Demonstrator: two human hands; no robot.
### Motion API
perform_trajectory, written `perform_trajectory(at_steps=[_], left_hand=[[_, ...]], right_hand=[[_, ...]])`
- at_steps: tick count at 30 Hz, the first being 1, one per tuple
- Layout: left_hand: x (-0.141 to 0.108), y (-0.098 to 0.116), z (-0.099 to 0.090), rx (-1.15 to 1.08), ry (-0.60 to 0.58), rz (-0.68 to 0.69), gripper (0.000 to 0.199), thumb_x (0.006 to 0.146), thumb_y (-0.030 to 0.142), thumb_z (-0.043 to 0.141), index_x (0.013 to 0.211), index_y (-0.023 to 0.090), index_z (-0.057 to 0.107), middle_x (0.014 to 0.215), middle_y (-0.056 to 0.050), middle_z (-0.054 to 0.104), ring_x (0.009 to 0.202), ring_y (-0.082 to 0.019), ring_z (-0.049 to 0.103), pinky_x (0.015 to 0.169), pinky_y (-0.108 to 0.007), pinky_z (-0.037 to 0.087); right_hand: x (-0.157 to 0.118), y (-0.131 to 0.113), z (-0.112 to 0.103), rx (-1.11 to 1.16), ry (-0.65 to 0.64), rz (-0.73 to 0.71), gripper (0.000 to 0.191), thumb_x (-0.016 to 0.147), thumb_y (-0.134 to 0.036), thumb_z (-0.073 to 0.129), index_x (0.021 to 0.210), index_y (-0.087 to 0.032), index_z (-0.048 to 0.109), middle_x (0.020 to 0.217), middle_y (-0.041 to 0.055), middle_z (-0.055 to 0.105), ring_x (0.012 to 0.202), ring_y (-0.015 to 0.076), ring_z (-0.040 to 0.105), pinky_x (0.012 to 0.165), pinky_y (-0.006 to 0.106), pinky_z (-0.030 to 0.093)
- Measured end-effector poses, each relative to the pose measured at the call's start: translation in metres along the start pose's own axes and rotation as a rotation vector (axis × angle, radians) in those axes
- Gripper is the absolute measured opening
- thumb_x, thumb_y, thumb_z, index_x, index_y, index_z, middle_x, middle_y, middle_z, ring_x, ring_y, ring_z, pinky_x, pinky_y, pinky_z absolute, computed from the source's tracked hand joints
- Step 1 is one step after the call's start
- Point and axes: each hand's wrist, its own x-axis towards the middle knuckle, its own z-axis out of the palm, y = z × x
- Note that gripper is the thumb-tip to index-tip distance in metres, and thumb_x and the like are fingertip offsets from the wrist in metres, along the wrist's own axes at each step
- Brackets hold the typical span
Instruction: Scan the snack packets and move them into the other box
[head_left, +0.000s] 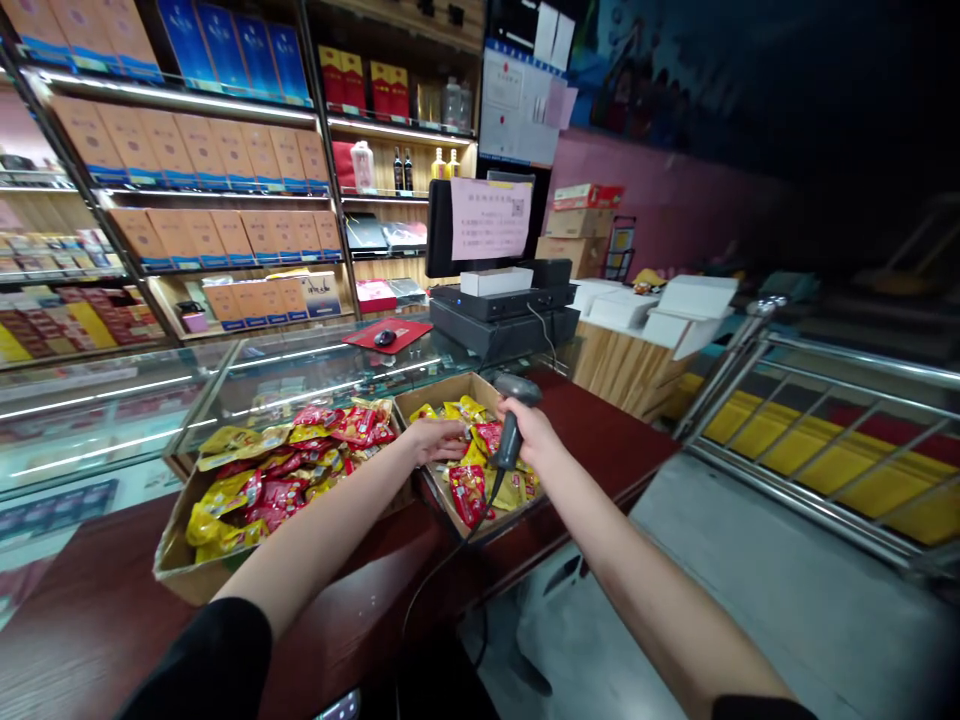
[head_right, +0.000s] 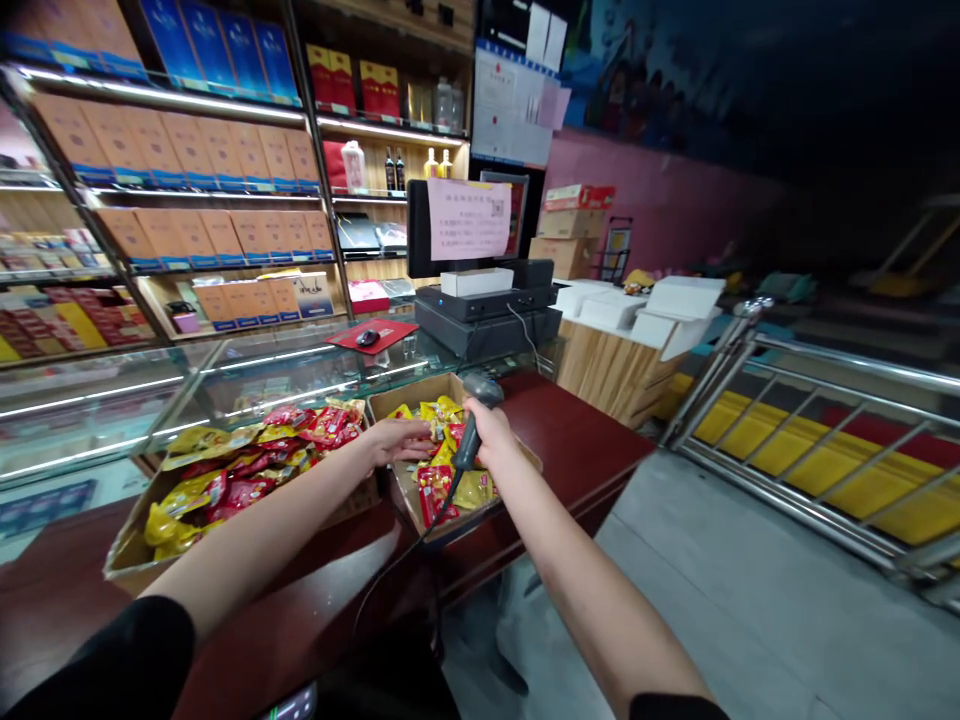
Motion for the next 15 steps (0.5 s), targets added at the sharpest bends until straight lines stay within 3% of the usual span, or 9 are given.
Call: perform_trajectory(at_steps=[4, 8, 12, 15], left_hand=[[-0.028, -0.002, -0.036, -0.037, 0.012, 0.037, 0.029, 0.068, 0.019, 0.078, 0.091, 0.01, 0.063, 0.09, -0.013, 0.07, 0.076, -0.024, 0.07, 0.071, -0.039, 0.059], [-0.064, 0.003, -0.086, -0.085, 0.062, 0.095, 0.03, 0.066, 0.018, 0.079, 0.092, 0.012, 0.064, 0.094, -0.013, 0.071, 0.08, -0.024, 0.071, 0.07, -0.038, 0.06], [-0.093, 0.006, -0.135, -0.049, 0.235, 0.192, 0.031, 0.067, 0.016, 0.078, 0.094, 0.011, 0.064, 0.089, -0.012, 0.071, 0.074, -0.021, 0.07, 0.064, -0.034, 0.059], [-0.106, 0.005, -0.164, 0.088, 0.385, 0.288, 0.021, 0.072, 0.016, 0.073, 0.091, 0.012, 0.065, 0.083, -0.01, 0.07, 0.071, -0.019, 0.068, 0.059, -0.03, 0.058]], right_hand=[[-0.015, 0.018, 0.034, -0.018, -0.117, 0.011, 0.011, 0.064, -0.018, 0.065, 0.073, -0.014, 0.062, 0.057, 0.0007, 0.059, 0.056, 0.0121, 0.057, 0.049, 0.02, 0.044], [-0.033, 0.04, 0.077, -0.038, -0.26, 0.083, 0.016, 0.065, -0.02, 0.064, 0.079, -0.014, 0.064, 0.06, 0.0002, 0.059, 0.057, 0.0117, 0.058, 0.053, 0.021, 0.047], [-0.047, 0.066, 0.12, -0.017, -0.316, 0.178, 0.014, 0.065, -0.017, 0.062, 0.078, -0.014, 0.063, 0.06, -0.0007, 0.06, 0.056, 0.01, 0.057, 0.055, 0.02, 0.048], [-0.053, 0.085, 0.148, -0.091, -0.329, 0.164, 0.012, 0.064, -0.018, 0.063, 0.075, -0.014, 0.062, 0.056, -0.0018, 0.058, 0.051, 0.0099, 0.056, 0.052, 0.021, 0.048]])
